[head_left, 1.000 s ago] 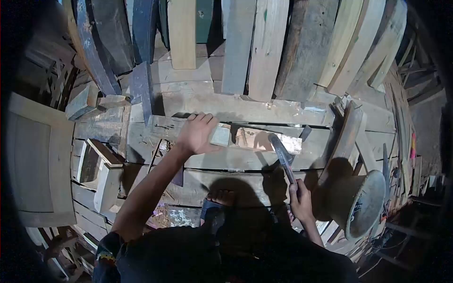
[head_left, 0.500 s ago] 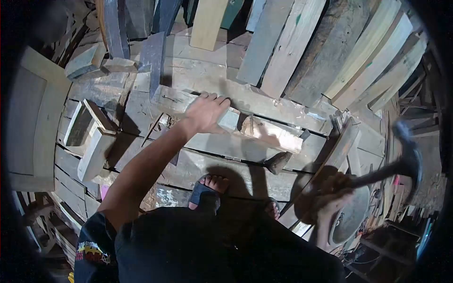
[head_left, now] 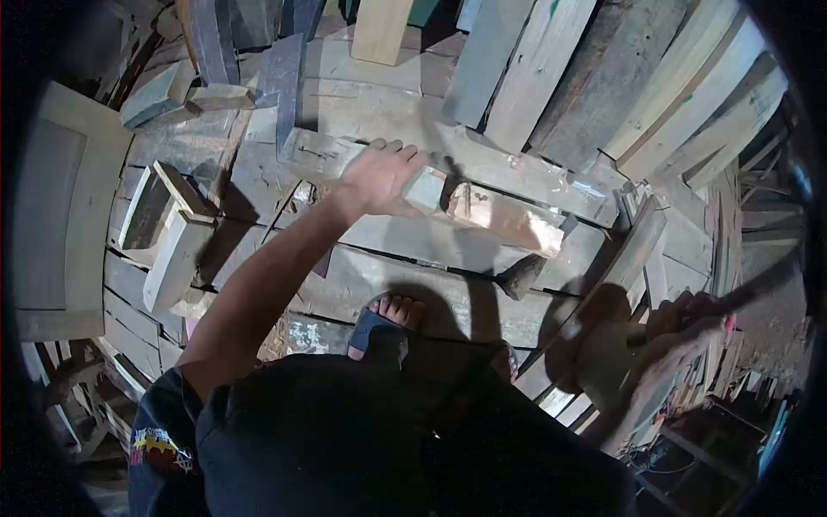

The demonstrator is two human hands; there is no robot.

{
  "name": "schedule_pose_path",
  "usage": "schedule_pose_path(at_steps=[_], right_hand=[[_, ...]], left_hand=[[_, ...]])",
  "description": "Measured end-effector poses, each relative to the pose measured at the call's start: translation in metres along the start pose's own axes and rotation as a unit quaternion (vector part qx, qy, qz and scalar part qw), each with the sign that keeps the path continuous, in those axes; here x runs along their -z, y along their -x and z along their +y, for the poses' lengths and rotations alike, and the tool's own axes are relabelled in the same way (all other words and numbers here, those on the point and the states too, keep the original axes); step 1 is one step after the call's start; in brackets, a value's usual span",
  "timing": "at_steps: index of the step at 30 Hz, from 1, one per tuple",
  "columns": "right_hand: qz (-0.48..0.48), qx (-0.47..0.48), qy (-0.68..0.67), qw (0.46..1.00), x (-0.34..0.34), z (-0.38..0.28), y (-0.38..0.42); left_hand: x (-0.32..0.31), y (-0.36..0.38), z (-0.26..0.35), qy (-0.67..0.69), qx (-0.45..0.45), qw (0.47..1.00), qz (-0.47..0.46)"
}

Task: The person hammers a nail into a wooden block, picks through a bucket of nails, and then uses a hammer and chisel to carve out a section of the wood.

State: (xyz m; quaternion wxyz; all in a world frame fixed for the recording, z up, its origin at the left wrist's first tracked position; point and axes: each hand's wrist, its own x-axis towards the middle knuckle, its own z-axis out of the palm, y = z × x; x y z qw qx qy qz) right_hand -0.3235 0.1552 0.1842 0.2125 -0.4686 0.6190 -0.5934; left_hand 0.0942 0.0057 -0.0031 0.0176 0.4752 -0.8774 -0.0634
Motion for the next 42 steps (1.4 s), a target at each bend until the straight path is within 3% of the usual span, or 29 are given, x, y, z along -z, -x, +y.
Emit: schedule_pose_path(at_steps=[1,2,3,4,5,7,8,11,12,13,14,16,17,19,21,22,23,25,27,29,30,31,32,33,34,36,37,41,42], right_hand=[[0.027,0.016,-0.07,0.997,-0.013,-0.002,0.0],[0.18,-0.006,-0.092,0.979,-0.063,-0.014,0.018],[0.187,0.007,-0.064,0.98,-0.072,0.01,0.031],[0.07,0.049,0.071,0.994,-0.055,0.053,0.046],[-0.05,0.079,0.222,0.971,-0.055,0.076,0.061],[-0.31,0.044,0.408,0.858,-0.073,0.097,0.078],[-0.308,-0.032,0.332,0.891,-0.075,0.1,0.082],[-0.301,-0.029,0.355,0.885,-0.054,0.058,0.053],[-0.28,-0.062,0.308,0.907,-0.047,0.05,0.044],[-0.23,-0.022,0.267,0.936,-0.04,0.035,0.036],[-0.208,-0.011,0.342,0.916,-0.017,0.032,0.02],[0.004,0.09,0.191,0.977,-0.004,0.023,0.004],[-0.003,0.054,0.107,0.993,-0.007,0.003,-0.003],[0.003,-0.02,-0.066,0.998,-0.013,-0.036,-0.017],[0.212,-0.006,-0.088,0.973,-0.066,-0.034,0.009],[0.214,0.013,-0.104,0.971,-0.078,-0.01,0.021],[0.104,-0.006,0.021,0.994,-0.073,0.034,0.04],[-0.117,0.044,0.274,0.953,-0.063,0.122,0.078],[-0.31,0.001,0.317,0.896,-0.08,0.119,0.089],[-0.319,0.033,0.289,0.902,-0.072,0.085,0.066],[-0.344,-0.047,0.345,0.872,-0.062,0.065,0.051],[-0.284,-0.027,0.265,0.921,-0.049,0.073,0.045],[-0.293,-0.154,0.352,0.875,-0.041,0.033,0.025],[-0.178,0.009,0.391,0.903,-0.016,0.038,0.025],[-0.081,0.021,0.329,0.941,-0.005,0.031,0.011],[-0.014,-0.028,0.146,0.989,0.006,-0.016,-0.031],[-0.008,-0.052,-0.068,0.996,-0.003,-0.041,-0.035],[0.233,0.001,-0.133,0.963,-0.065,-0.031,0.004],[0.138,0.0,-0.084,0.987,-0.063,0.004,0.02]], left_hand=[[0.003,0.0,0.003,0.003,0.004,1.0,-0.009],[0.003,-0.001,0.005,-0.017,0.012,0.999,-0.025],[0.003,-0.002,0.006,-0.022,0.014,0.999,-0.023],[0.003,-0.001,0.007,-0.027,0.016,0.999,-0.021],[0.004,0.0,0.007,-0.034,0.015,0.999,-0.02],[0.004,-0.001,0.007,-0.028,0.009,0.999,-0.034],[0.004,0.002,0.009,-0.025,0.004,0.999,-0.022],[0.001,0.005,0.01,-0.02,0.012,0.999,-0.029],[0.001,0.004,0.01,-0.026,0.011,0.999,-0.026],[0.004,0.0,0.005,-0.036,0.013,0.999,-0.018],[0.01,0.0,0.007,-0.022,0.019,0.999,-0.036],[0.009,-0.002,0.004,-0.012,0.023,0.999,-0.03],[0.005,-0.001,0.004,-0.003,0.025,0.999,-0.029],[0.008,0.003,0.003,0.012,0.012,1.0,-0.009],[0.014,0.002,0.005,0.029,0.015,0.999,-0.021],[0.011,0.0,0.004,0.031,0.017,0.999,-0.025],[0.008,0.001,0.004,0.03,0.017,0.999,-0.021],[0.007,0.001,0.002,0.021,0.014,1.0,-0.011],[0.006,0.0,0.008,0.034,0.017,0.999,-0.015],[-0.004,0.001,-0.001,0.018,0.017,1.0,0.007],[0.007,0.0,0.002,0.01,0.032,0.998,-0.051],[0.008,-0.001,0.004,0.01,0.029,0.998,-0.049],[0.009,-0.002,0.0,0.007,0.028,0.999,-0.045],[0.006,0.001,0.001,0.008,0.027,0.998,-0.047],[0.009,0.006,0.003,0.026,0.02,0.999,-0.011],[0.009,0.005,0.003,0.021,0.015,1.0,-0.007],[0.007,0.004,0.002,0.018,0.014,1.0,-0.004],[0.008,0.003,0.002,0.026,0.013,1.0,-0.011],[0.009,0.003,0.003,0.018,0.019,0.999,-0.02]])
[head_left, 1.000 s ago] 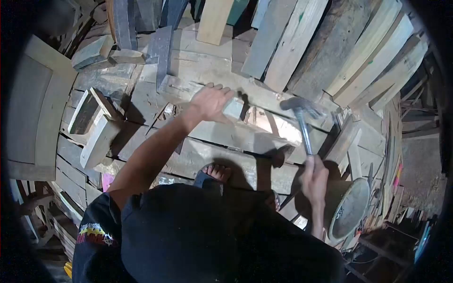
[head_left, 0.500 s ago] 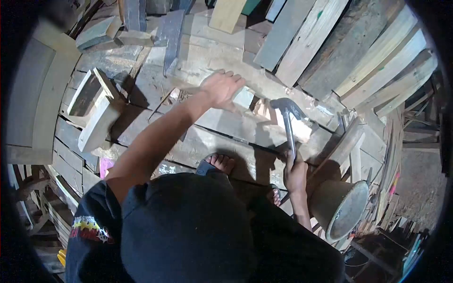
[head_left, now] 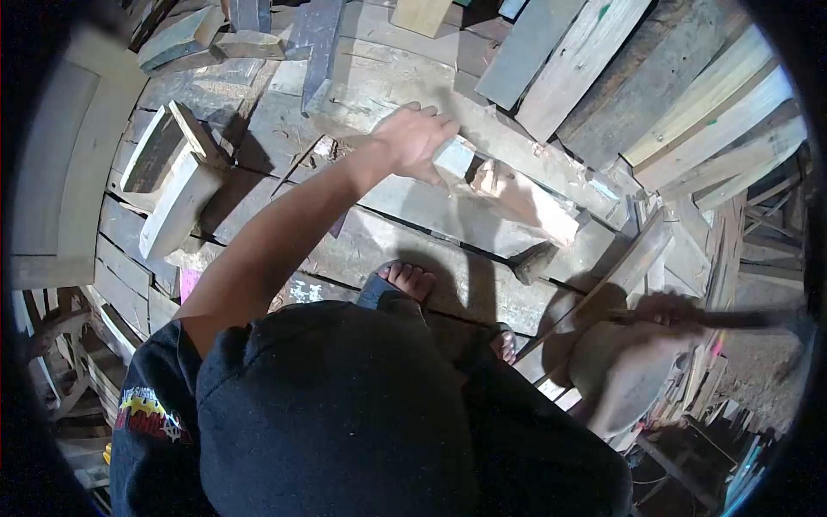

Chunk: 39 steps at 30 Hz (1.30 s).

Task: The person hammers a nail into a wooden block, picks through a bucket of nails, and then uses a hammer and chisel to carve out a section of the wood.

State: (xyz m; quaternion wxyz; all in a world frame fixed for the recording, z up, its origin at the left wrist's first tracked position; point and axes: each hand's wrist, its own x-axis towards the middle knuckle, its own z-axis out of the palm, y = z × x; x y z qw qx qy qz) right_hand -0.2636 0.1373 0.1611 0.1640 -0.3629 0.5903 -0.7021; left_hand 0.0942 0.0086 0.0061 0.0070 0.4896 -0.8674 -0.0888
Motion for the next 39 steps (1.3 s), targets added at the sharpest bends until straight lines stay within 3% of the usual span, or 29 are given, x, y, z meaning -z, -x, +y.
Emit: schedule_pose_path(at_steps=[1,3,5,7,8,9,10,11,13,14,16,18,20,22,23,24,28,29,31,33,35,37,38,39], right_hand=[[-0.111,-0.018,0.125,0.986,0.014,0.04,0.019],[-0.337,0.035,0.357,0.87,0.043,0.122,0.057],[-0.457,0.026,0.451,0.766,0.026,0.122,0.074],[-0.459,-0.062,0.401,0.79,0.002,0.069,0.069],[-0.477,-0.055,0.384,0.789,0.007,0.064,0.059],[-0.467,-0.013,0.375,0.801,0.009,0.057,0.046],[-0.448,-0.061,0.351,0.82,0.011,0.045,0.03],[-0.422,-0.1,0.418,0.798,0.015,0.025,0.015],[-0.289,-0.071,0.308,0.903,0.03,0.008,-0.006],[-0.283,-0.067,0.2,0.936,0.028,-0.001,-0.016],[-0.279,-0.062,-0.031,0.958,0.019,-0.024,-0.032],[-0.228,-0.03,-0.086,0.969,0.012,-0.002,-0.022],[-0.118,0.025,0.088,0.989,0.0,0.04,0.017],[-0.25,0.027,0.272,0.929,0.037,0.129,0.037],[-0.399,0.063,0.374,0.835,0.012,0.092,0.057],[-0.451,-0.007,0.392,0.802,0.007,0.103,0.063],[-0.428,-0.033,0.36,0.829,0.021,0.081,0.02],[-0.389,-0.056,0.309,0.866,0.029,0.083,0.013],[-0.278,-0.195,0.245,0.908,0.019,0.041,0.007],[-0.182,-0.081,0.224,0.954,0.019,0.03,-0.002],[-0.229,-0.095,0.05,0.967,0.018,0.005,-0.009],[-0.18,-0.036,0.113,0.976,0.025,0.025,-0.002],[-0.178,-0.043,0.072,0.98,0.032,0.05,0.003],[-0.218,0.039,0.151,0.963,0.034,0.066,0.012]], left_hand=[[-0.001,0.002,0.0,0.004,0.002,1.0,-0.005],[0.002,-0.001,0.001,0.008,0.004,1.0,-0.009],[0.0,-0.005,0.005,0.004,-0.009,1.0,0.001],[0.0,0.0,0.001,0.007,0.001,1.0,0.011],[-0.002,0.001,0.001,0.021,0.001,0.999,0.03],[0.003,-0.004,-0.004,0.003,-0.003,1.0,0.024],[0.004,-0.006,-0.006,-0.011,-0.003,1.0,0.016],[-0.002,0.0,-0.002,-0.017,-0.005,1.0,-0.004],[-0.001,0.0,0.0,-0.002,0.004,1.0,0.007],[-0.002,0.0,-0.001,0.003,0.001,1.0,0.013],[-0.004,0.001,-0.003,-0.001,-0.016,1.0,0.026],[-0.007,0.001,-0.002,0.014,-0.014,1.0,0.023],[-0.007,0.001,-0.005,0.011,-0.009,1.0,0.028],[-0.011,-0.001,-0.005,-0.002,-0.008,0.999,0.034],[-0.012,0.0,-0.006,0.007,-0.013,0.999,0.043],[-0.01,0.001,-0.005,0.017,-0.018,0.998,0.052],[-0.006,0.005,-0.005,-0.003,-0.004,1.0,0.024],[-0.008,0.0,-0.004,-0.005,-0.012,1.0,0.026],[-0.005,-0.002,-0.005,-0.012,-0.014,0.999,0.049],[-0.009,0.002,-0.003,-0.014,-0.017,0.998,0.063],[-0.011,0.001,-0.004,-0.004,-0.025,0.997,0.071],[-0.008,-0.001,-0.003,-0.011,-0.027,0.997,0.066],[-0.006,0.0,-0.001,-0.005,-0.02,0.998,0.063],[-0.008,0.0,-0.002,0.0,-0.023,0.997,0.073]])
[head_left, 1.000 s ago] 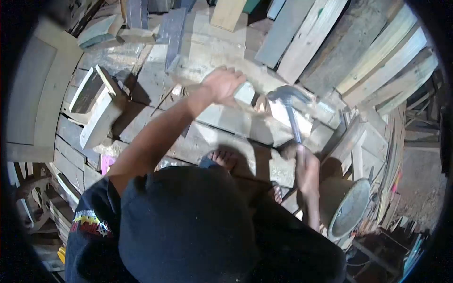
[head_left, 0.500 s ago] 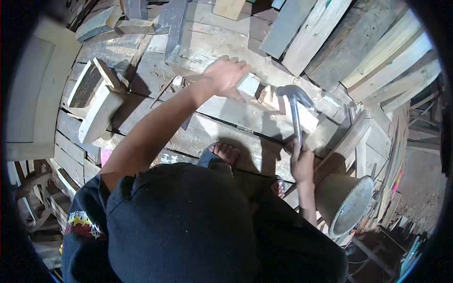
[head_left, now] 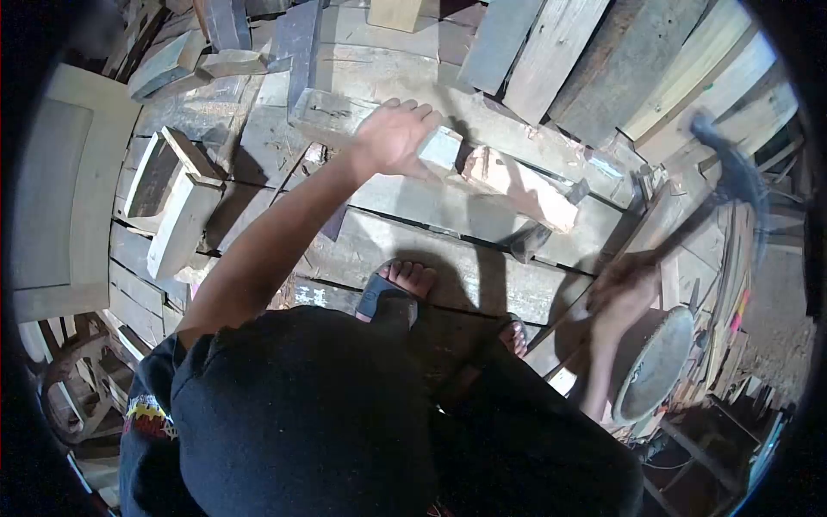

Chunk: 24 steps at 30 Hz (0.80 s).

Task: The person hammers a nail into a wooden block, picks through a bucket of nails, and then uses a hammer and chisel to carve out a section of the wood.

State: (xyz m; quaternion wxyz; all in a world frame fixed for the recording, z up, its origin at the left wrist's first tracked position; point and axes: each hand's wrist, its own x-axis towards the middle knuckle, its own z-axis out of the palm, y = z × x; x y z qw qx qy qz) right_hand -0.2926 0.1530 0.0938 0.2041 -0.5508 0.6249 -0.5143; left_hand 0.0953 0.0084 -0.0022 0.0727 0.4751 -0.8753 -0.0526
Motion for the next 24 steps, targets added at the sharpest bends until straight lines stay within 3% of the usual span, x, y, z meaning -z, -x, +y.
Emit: schedule_pose_path(at_steps=[1,2,4,5,8,10,11,12,14,20,24], right_hand=[[-0.012,0.158,0.031,0.987,-0.018,0.037,0.005],[-0.078,-0.014,0.109,0.991,-0.016,0.047,0.024],[-0.248,-0.025,0.241,0.938,-0.034,0.023,0.028],[-0.251,-0.061,0.233,0.937,-0.035,0.026,0.03],[-0.248,-0.079,0.19,0.947,-0.03,0.045,0.026],[-0.239,-0.155,0.179,0.942,-0.026,0.048,0.027],[-0.221,-0.185,0.159,0.944,-0.023,0.051,0.027],[-0.203,-0.217,0.138,0.945,-0.018,0.056,0.03],[-0.181,-0.228,0.135,0.947,-0.003,0.061,0.033],[-0.097,-0.326,0.106,0.934,0.046,0.101,0.053],[-0.051,-0.338,0.131,0.931,0.054,0.13,0.078]], left_hand=[[-0.003,0.001,-0.001,0.004,-0.003,1.0,0.01],[-0.004,0.001,-0.001,0.008,-0.006,1.0,0.021],[-0.003,0.001,-0.002,0.012,-0.009,1.0,0.009],[-0.002,0.001,0.0,0.001,-0.001,1.0,-0.006],[-0.011,0.005,-0.004,-0.009,-0.004,1.0,0.019],[-0.007,0.003,-0.001,-0.025,-0.012,0.999,0.047],[-0.001,0.002,0.001,-0.001,0.002,1.0,0.002],[-0.001,0.002,0.001,-0.003,-0.003,1.0,0.018],[-0.007,0.002,-0.001,-0.007,-0.017,0.999,0.045],[-0.008,-0.003,-0.002,0.012,-0.014,1.0,0.015],[-0.005,-0.006,0.004,-0.001,-0.01,1.0,0.005]])
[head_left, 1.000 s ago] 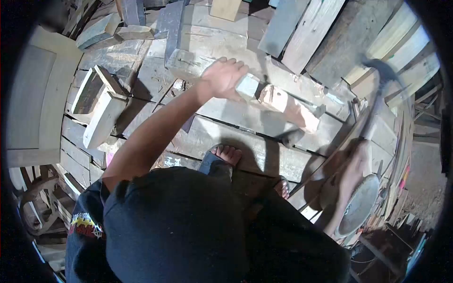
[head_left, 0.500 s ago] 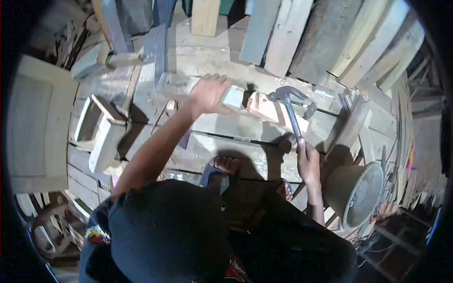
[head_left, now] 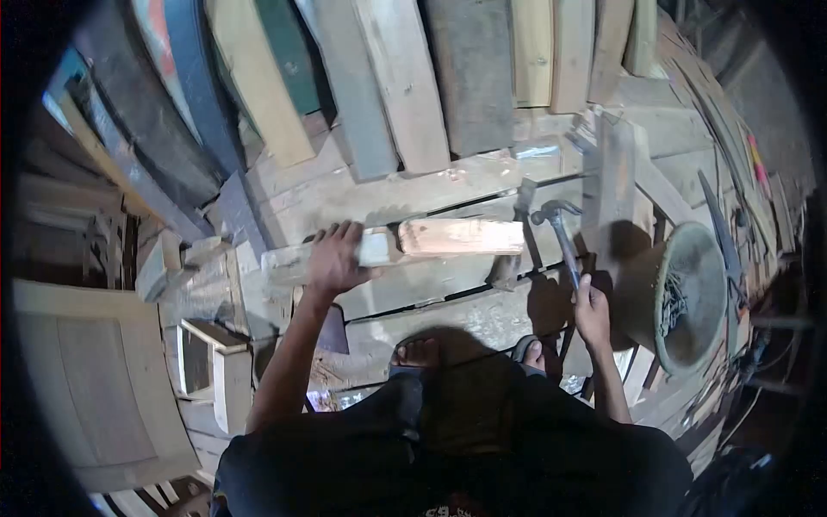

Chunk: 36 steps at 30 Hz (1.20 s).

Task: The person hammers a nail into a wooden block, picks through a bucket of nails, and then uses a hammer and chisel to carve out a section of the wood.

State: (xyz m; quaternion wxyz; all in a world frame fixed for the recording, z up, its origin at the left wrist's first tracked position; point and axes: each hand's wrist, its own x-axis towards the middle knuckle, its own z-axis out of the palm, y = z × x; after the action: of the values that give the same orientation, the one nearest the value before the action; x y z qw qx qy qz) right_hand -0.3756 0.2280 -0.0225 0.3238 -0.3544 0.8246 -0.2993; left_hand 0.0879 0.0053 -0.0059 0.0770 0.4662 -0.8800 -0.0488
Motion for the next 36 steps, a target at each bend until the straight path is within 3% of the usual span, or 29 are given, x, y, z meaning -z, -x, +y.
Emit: schedule_pose_path(at_steps=[4,6,8,10,12,15,18,23,26,34,36], right_hand=[[0.018,-0.086,-0.009,0.996,-0.009,0.018,0.005],[-0.032,-0.139,-0.016,0.99,-0.016,0.037,-0.002],[-0.023,-0.158,0.001,0.987,-0.016,0.025,0.007],[-0.096,-0.161,-0.005,0.982,-0.012,0.03,0.005],[-0.08,-0.177,0.012,0.981,-0.016,0.038,0.007],[-0.095,-0.208,0.066,0.971,-0.013,0.038,0.009],[-0.107,-0.185,0.051,0.976,-0.007,0.026,0.014],[-0.109,-0.143,0.05,0.982,-0.015,0.034,0.014],[-0.116,-0.125,0.074,0.983,-0.01,0.027,0.017],[-0.137,-0.081,0.078,0.984,-0.006,0.024,0.019],[-0.121,-0.086,0.102,0.984,-0.015,0.033,0.016]], left_hand=[[0.011,-0.007,0.009,0.034,-0.016,0.999,-0.01],[0.012,-0.009,0.011,0.052,-0.045,0.997,0.02],[0.024,-0.012,0.024,0.066,-0.053,0.996,0.031],[0.018,-0.014,0.016,0.107,-0.091,0.988,0.057],[0.011,-0.019,0.013,0.135,-0.049,0.989,0.038],[0.026,-0.045,0.051,0.139,-0.065,0.988,0.005],[0.014,-0.074,0.084,0.133,-0.202,0.97,0.016],[-0.002,-0.115,0.137,0.174,-0.268,0.947,-0.04],[-0.024,-0.118,0.146,0.162,-0.22,0.957,-0.095],[-0.024,-0.119,0.158,0.099,-0.111,0.98,-0.132],[-0.026,-0.119,0.157,0.11,-0.134,0.98,-0.1]])
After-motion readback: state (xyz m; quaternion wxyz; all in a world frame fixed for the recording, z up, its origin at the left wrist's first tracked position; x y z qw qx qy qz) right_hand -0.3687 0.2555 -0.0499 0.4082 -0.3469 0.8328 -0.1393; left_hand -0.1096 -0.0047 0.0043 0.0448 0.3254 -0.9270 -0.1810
